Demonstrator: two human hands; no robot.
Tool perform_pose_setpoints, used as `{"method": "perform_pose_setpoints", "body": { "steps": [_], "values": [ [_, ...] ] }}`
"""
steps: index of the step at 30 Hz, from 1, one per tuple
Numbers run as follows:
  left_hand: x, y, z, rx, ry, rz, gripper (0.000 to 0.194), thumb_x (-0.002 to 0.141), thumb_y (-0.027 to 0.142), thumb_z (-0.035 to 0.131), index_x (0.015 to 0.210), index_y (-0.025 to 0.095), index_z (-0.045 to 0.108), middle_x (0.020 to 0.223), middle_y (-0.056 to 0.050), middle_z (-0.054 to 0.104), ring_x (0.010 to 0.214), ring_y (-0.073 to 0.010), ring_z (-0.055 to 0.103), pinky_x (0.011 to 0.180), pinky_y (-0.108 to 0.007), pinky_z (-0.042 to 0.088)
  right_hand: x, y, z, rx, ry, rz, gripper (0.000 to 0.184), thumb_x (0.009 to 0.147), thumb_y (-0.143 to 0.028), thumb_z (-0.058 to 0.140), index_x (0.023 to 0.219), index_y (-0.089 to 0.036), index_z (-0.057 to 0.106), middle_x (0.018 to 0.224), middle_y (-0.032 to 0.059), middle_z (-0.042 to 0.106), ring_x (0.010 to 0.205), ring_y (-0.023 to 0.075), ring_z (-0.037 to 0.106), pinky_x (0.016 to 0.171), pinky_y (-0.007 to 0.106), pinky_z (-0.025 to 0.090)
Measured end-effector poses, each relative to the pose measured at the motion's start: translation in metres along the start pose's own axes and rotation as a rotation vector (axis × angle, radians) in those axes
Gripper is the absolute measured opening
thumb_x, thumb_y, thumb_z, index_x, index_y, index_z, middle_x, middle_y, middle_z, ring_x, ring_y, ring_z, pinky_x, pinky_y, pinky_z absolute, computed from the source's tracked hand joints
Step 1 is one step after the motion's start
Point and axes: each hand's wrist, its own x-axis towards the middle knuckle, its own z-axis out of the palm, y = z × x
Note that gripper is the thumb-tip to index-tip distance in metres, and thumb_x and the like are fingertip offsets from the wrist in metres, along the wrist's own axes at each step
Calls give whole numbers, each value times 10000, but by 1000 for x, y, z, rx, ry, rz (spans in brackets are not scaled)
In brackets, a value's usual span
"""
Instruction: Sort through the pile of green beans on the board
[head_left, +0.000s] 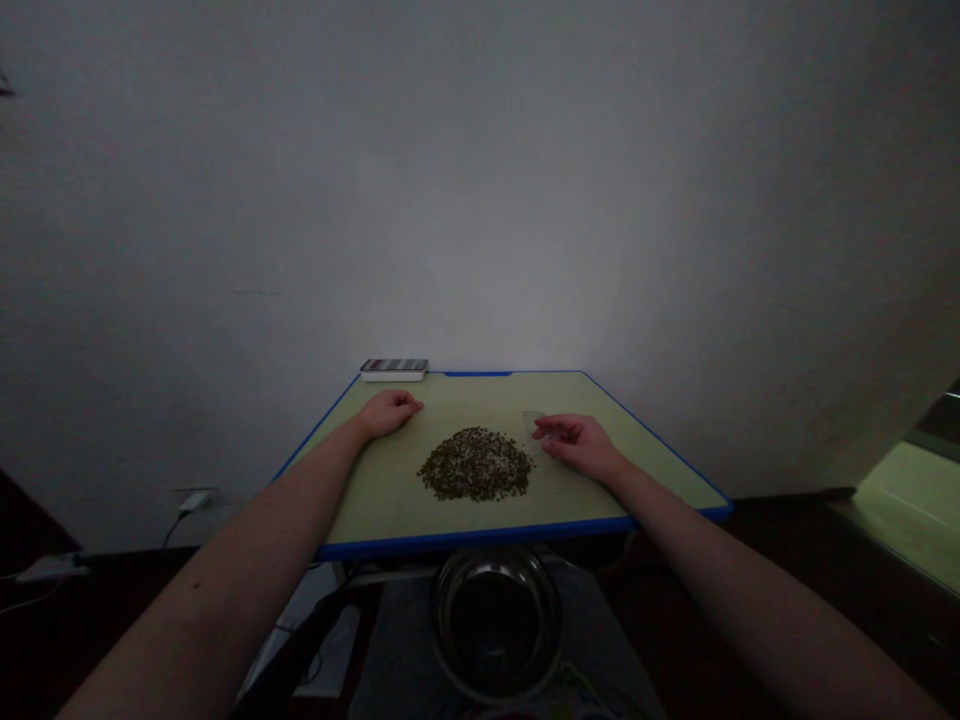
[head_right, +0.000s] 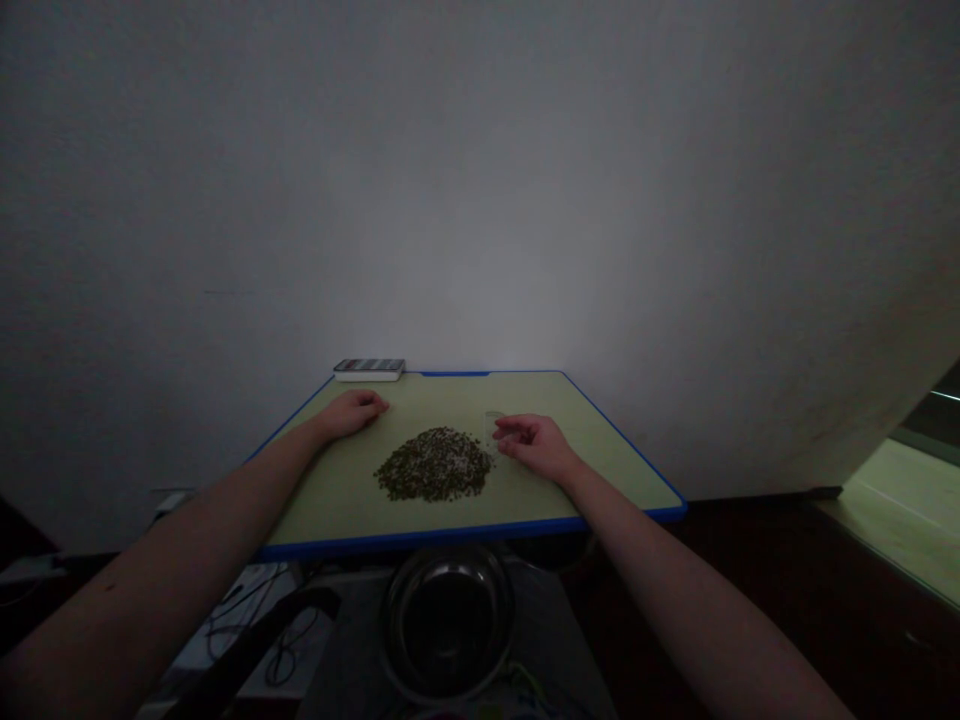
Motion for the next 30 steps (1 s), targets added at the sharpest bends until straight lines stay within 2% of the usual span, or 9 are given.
{"method": "perform_pose_setpoints", "body": {
  "steps": [3, 7, 9, 13, 19, 22, 26, 30],
  "values": [
    [0, 0, 0, 4, 5, -4, 357, 671, 527, 487, 637, 186, 585, 511, 11, 530, 545, -152, 482, 525, -261, 358, 3, 2, 1, -4, 95, -47, 396, 625, -228, 633, 1004, -142, 559, 854, 59, 652, 642, 112, 560, 610, 261, 459],
    [2, -3, 1, 0, -2, -7, 364, 676, 533, 478, 640, 186, 579, 505, 16, 513, 531, -147, 470, 519, -260, 351, 4, 0, 2, 41, 162, -81, 536, 587, -185, 580, 1107, -190, 448, 708, -34, 548, 594, 105, 517, 567, 238, 432],
    [2, -4, 1, -2, 3, -2, 363, 679, 534, 476, 635, 187, 572, 511, 17, 512, 527, -144, 464, 518, -260, 349, 3, -1, 2, -20, 120, -76, 464, 586, -191, 553, 1047, -177, 494, 681, -30, 533, 587, 110, 504, 567, 242, 420],
    [3, -5, 1, 21, 8, 4, 363, 685, 533, 470, 623, 188, 567, 512, 14, 517, 534, -146, 469, 521, -259, 345, -1, -4, -2, -198, 2, -76, 170, 627, -225, 505, 760, -158, 587, 688, 16, 581, 640, 136, 524, 606, 253, 409],
    [1, -1, -1, 25, -3, 9, 359, 696, 523, 463, 626, 187, 569, 514, 14, 524, 537, -147, 472, 529, -261, 345, -5, -9, 0, -295, -82, -110, 108, 604, -173, 510, 643, -168, 610, 589, -9, 560, 588, 129, 499, 579, 236, 377],
    [1, -1, -1, 16, -4, 8, 356, 696, 519, 465, 620, 187, 566, 509, 15, 516, 530, -145, 465, 530, -264, 346, -8, -12, 3, -367, -103, -140, 123, 605, -141, 500, 638, -167, 615, 583, -10, 557, 575, 125, 498, 574, 233, 371],
    [1, -1, 0, -4, -12, -2, 353, 692, 518, 473, 626, 183, 564, 510, 15, 503, 516, -139, 452, 519, -264, 342, -17, -16, 4, -460, -40, -179, 134, 632, -125, 484, 660, -159, 611, 594, -9, 553, 577, 119, 492, 564, 226, 358],
    [3, -5, 1, -9, -16, -8, 355, 692, 520, 475, 642, 180, 564, 520, 16, 505, 521, -138, 457, 513, -258, 338, -26, -15, 1, -383, -11, -151, 303, 635, -110, 462, 888, -149, 623, 568, -45, 471, 515, 96, 427, 513, 212, 325]
  ]
}}
